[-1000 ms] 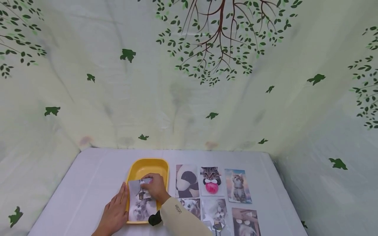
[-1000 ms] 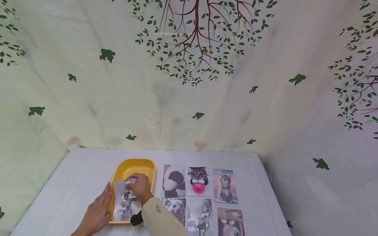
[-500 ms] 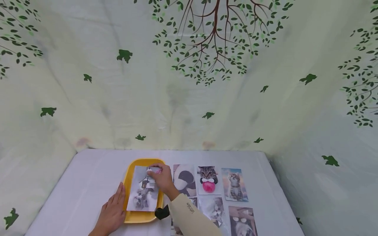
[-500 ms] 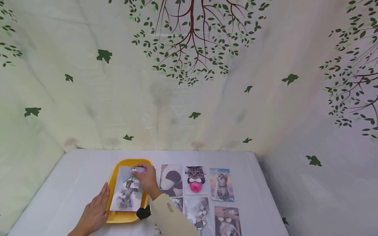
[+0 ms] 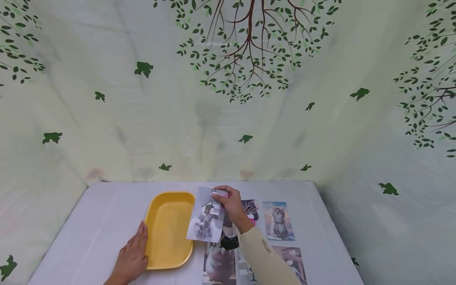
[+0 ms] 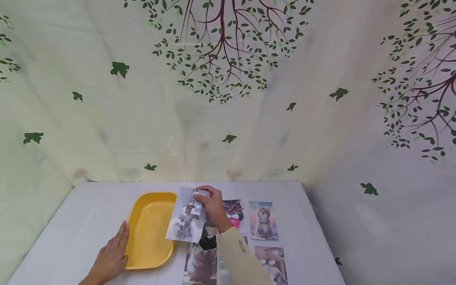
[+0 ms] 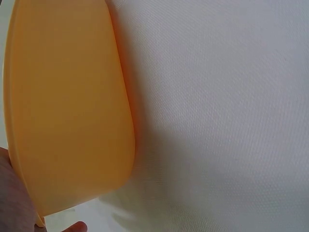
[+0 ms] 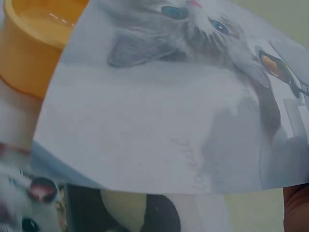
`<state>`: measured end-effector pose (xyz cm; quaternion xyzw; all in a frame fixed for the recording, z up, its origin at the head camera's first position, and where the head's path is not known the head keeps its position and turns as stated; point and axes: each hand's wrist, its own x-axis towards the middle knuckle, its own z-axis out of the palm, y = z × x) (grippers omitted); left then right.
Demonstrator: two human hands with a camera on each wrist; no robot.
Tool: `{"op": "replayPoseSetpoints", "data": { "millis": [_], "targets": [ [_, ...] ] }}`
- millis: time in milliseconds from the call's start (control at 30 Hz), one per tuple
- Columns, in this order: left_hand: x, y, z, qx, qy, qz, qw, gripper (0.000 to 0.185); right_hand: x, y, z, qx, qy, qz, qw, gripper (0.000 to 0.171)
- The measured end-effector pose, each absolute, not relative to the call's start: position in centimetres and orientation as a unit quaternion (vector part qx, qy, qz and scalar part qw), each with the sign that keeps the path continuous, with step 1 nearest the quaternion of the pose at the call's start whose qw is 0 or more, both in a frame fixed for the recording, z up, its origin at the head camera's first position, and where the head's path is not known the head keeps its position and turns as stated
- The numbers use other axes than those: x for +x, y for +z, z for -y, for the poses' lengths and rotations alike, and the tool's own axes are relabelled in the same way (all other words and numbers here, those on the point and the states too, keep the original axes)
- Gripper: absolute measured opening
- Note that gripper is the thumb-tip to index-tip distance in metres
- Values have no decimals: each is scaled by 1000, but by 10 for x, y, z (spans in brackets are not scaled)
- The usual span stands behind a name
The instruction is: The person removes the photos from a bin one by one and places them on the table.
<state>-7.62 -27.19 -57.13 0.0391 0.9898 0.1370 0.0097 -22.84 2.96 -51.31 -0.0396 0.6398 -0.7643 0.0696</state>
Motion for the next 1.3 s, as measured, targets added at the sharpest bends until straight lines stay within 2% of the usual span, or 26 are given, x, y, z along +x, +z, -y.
{"op": "replayPoseSetpoints", "data": {
  "millis": [367,667,967,1300],
  "targets": [
    [-79,-571,271,38,142,-989,24,85,-222,-519,-134,-26,-707,-705,53,22],
    [-80,-569,270,36,150,-987,38,83,-197,-540,-228,65,-643,-762,33,25],
    [-81,-570,270,46,151,-987,23,84,-175,-568,-319,137,-584,-797,74,35],
    [-80,-571,271,45,153,-987,21,84,-162,-587,-380,173,-489,-847,115,41]
  ]
}}
